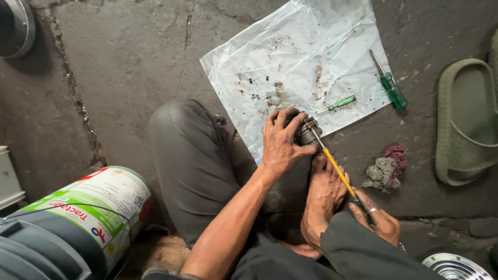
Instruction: The person is sitting on the floor and repairing a mechanical part. They use a screwdriver to disassemble and reassemble the part, placing small components on a plastic sheet. The person also uses a cloth to clean the part.
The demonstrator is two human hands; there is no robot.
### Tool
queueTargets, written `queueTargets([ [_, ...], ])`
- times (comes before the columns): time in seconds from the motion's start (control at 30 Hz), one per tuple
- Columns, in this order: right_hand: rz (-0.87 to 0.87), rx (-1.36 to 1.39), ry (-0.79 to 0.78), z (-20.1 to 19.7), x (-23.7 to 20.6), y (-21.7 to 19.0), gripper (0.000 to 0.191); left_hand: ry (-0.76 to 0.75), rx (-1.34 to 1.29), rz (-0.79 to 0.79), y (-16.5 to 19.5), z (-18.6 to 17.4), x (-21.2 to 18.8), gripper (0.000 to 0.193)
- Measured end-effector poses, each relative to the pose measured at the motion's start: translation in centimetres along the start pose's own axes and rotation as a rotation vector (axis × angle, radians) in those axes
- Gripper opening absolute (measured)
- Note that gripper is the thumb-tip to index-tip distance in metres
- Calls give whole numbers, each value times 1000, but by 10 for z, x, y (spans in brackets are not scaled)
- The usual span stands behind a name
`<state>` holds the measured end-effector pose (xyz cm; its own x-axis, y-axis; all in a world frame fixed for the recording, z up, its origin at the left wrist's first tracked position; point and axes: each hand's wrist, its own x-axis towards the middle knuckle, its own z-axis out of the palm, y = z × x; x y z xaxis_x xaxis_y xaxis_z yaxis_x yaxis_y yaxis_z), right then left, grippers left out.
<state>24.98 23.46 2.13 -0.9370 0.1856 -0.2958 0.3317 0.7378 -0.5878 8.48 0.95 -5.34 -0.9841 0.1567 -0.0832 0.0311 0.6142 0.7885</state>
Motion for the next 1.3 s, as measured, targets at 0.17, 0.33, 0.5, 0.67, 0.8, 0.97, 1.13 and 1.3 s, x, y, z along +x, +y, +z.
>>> queueTargets([
  [0.17,-60,30,42,2,-1,-8,40,-2,19,-1,2,-1,1,79],
  [0.33,-36,33,30,3,-3,-7,41,-4,0,14,4,-5,2,82],
  [0.5,-27,38,19,3,-3,-6,41,-5,10,6,6,-7,4,81],
  [0.67,-21,37,13,3,-3,-8,42,-6,10,-7,7,-8,3,81],
  [0.8,-19,40,13,3,-2,-10,42,0,10,-3,8,-9,3,80],
  [0.97,-21,36,16,3,-2,-11,43,-4,23,-5,8,-8,4,78],
  [1.13,-22,27,7,1,-1,-11,43,-10,26,-6,7,-9,3,81],
  [1.3,-44,1,7,-3,1,-16,43,-13,21,-1,6,-8,3,83],
])
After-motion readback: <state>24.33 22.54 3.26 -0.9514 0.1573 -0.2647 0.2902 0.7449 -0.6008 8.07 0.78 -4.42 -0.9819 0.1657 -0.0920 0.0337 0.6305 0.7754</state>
